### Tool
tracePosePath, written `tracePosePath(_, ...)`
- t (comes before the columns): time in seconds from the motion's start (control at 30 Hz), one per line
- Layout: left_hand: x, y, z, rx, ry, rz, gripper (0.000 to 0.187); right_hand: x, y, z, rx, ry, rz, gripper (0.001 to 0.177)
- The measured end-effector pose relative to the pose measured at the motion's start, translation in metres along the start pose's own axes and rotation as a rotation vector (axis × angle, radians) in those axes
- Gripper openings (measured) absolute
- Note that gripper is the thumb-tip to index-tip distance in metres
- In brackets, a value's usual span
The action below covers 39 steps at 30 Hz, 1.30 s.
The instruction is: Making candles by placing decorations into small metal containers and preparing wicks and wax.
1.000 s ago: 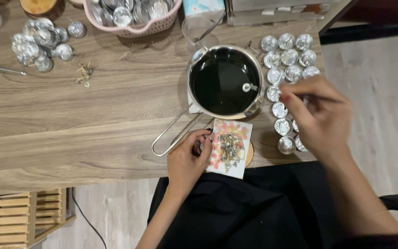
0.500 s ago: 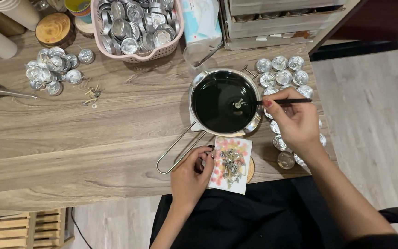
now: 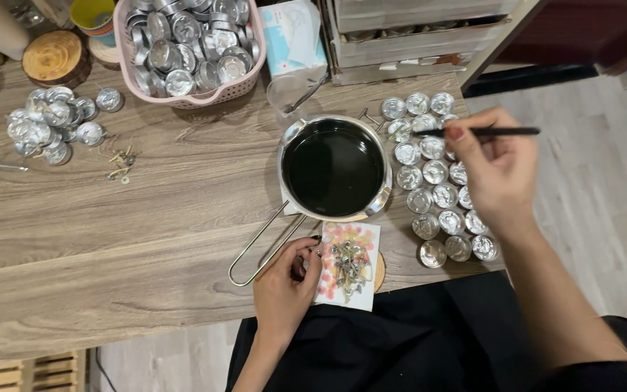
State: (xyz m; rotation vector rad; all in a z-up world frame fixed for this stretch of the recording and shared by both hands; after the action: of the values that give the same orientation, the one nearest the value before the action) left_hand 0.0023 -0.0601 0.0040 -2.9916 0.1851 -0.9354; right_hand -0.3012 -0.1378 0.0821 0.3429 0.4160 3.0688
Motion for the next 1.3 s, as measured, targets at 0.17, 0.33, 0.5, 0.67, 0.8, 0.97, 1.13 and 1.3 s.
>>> tracePosePath(0.17, -0.001, 0.001, 0.001, 0.01, 0.016, -0.006, 0.021, 0.039, 0.009, -0.022, 0.01, -0.052, -0.102, 0.018)
tracePosePath(0.33, 0.0, 0.002, -0.003, -0.014, 0.023, -0.028, 0.02, 0.056, 0.013, -0.064, 0.035, -0.078, -0.113, 0.017)
tracePosePath(0.5, 0.001, 0.003, -0.008, 0.009, 0.02, -0.046, 0.017, 0.05, 0.012, -0.094, -0.046, -0.182, -0.11, 0.014)
tracePosePath(0.67, 0.001, 0.003, -0.009, 0.002, 0.028, -0.056, 0.016, 0.045, 0.012, -0.107, -0.122, -0.195, -0.134, 0.016)
tracePosePath(0.8, 0.002, 0.003, -0.008, 0.015, 0.028, -0.056, 0.016, 0.042, 0.013, -0.1, -0.144, -0.26, -0.142, 0.016)
tracePosePath(0.97, 0.002, 0.003, -0.008, 0.009, 0.017, -0.053, 0.017, 0.044, 0.01, -0.096, -0.161, -0.278, -0.138, 0.014)
tracePosePath(1.13, 0.001, 0.001, -0.004, 0.024, 0.022, -0.042, 0.017, 0.054, 0.001, -0.1, -0.16, -0.251, -0.149, 0.013)
tracePosePath(1.3, 0.003, 0.0, -0.009, -0.079, 0.011, -0.062, 0.018, 0.061, -0.002, -0.117, -0.12, -0.046, -0.149, 0.009)
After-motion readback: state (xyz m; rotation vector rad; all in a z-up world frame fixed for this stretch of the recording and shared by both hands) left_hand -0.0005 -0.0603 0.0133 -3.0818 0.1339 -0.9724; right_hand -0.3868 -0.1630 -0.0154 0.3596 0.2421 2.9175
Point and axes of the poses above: each hand's wrist, its own y-axis towards the middle knuckle, its own x-axis out of the back of the hand, z = x × y, the point moved 6 cm from there along y, towards the middle knuckle, and after that the axes turned 10 degrees about z, right-handed, at the moved point
